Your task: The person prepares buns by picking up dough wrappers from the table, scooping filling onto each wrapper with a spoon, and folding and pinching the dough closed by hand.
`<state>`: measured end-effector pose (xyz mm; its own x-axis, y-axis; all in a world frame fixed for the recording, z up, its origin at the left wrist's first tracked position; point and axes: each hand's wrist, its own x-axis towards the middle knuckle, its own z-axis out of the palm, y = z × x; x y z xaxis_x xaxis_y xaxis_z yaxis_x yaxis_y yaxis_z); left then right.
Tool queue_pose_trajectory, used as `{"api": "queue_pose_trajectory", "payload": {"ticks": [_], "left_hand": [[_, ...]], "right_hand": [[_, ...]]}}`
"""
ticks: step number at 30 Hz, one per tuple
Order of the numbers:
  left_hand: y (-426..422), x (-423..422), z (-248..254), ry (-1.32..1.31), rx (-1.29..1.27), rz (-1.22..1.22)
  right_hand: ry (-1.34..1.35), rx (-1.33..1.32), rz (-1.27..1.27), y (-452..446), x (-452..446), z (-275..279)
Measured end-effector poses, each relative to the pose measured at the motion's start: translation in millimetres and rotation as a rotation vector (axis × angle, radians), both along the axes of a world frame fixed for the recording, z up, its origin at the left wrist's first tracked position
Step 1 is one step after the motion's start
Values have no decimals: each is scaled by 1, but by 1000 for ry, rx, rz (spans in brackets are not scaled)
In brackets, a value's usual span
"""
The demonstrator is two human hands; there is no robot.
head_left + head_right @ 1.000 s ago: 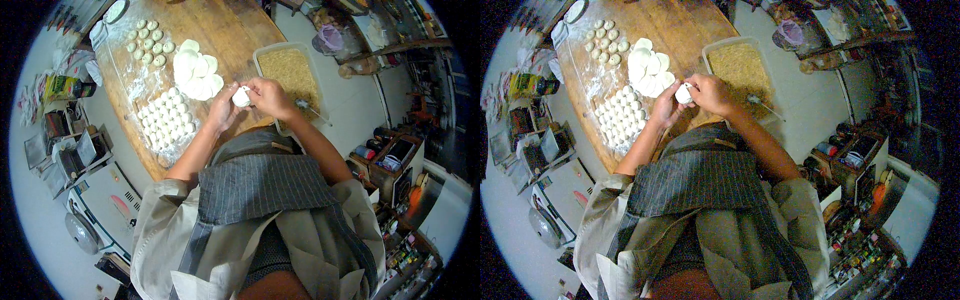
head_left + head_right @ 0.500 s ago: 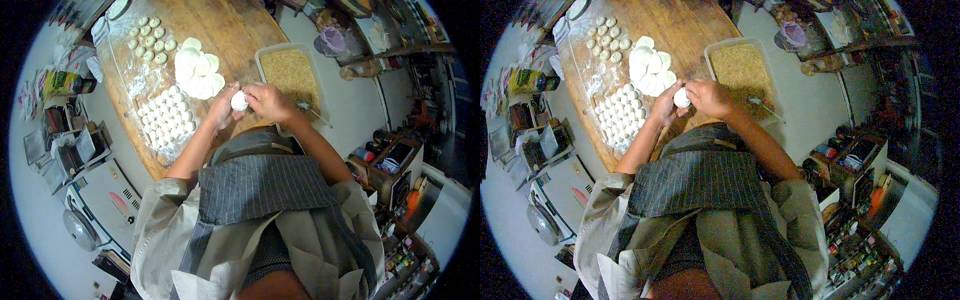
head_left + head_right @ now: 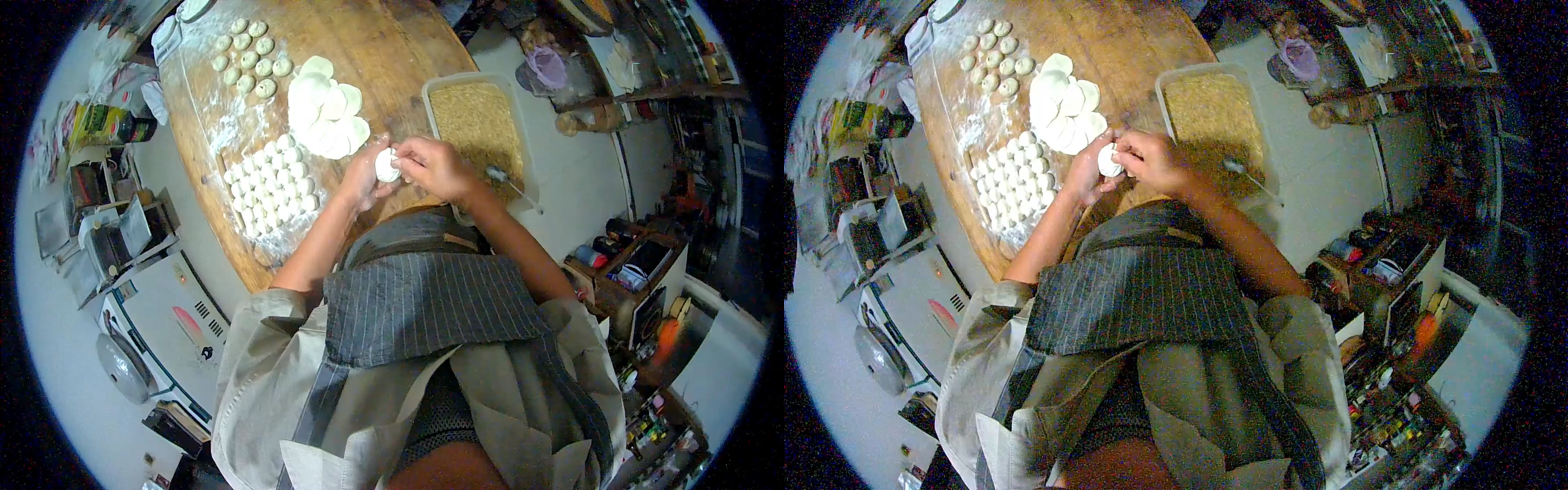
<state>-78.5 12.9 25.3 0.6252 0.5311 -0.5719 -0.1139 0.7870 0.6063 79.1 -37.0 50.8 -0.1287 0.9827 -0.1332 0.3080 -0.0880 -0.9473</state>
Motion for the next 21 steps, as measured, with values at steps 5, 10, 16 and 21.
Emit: {"api": "queue_pose_trajectory", "payload": {"ticks": [5,10,16,21], "left_hand": [[-1,3,8,103,-32,125],[-2,3,7,95,-19,134],[-8,6,-1,37,-106,222],[-5,4,-14,6,-85,184]], "right_hand": [[-58,239,0,1,-4,5],[-80,181,-28,4,-5,-4],[-380,86,15,6,-13,8],[-488,11,85,9,-17,10]]}}
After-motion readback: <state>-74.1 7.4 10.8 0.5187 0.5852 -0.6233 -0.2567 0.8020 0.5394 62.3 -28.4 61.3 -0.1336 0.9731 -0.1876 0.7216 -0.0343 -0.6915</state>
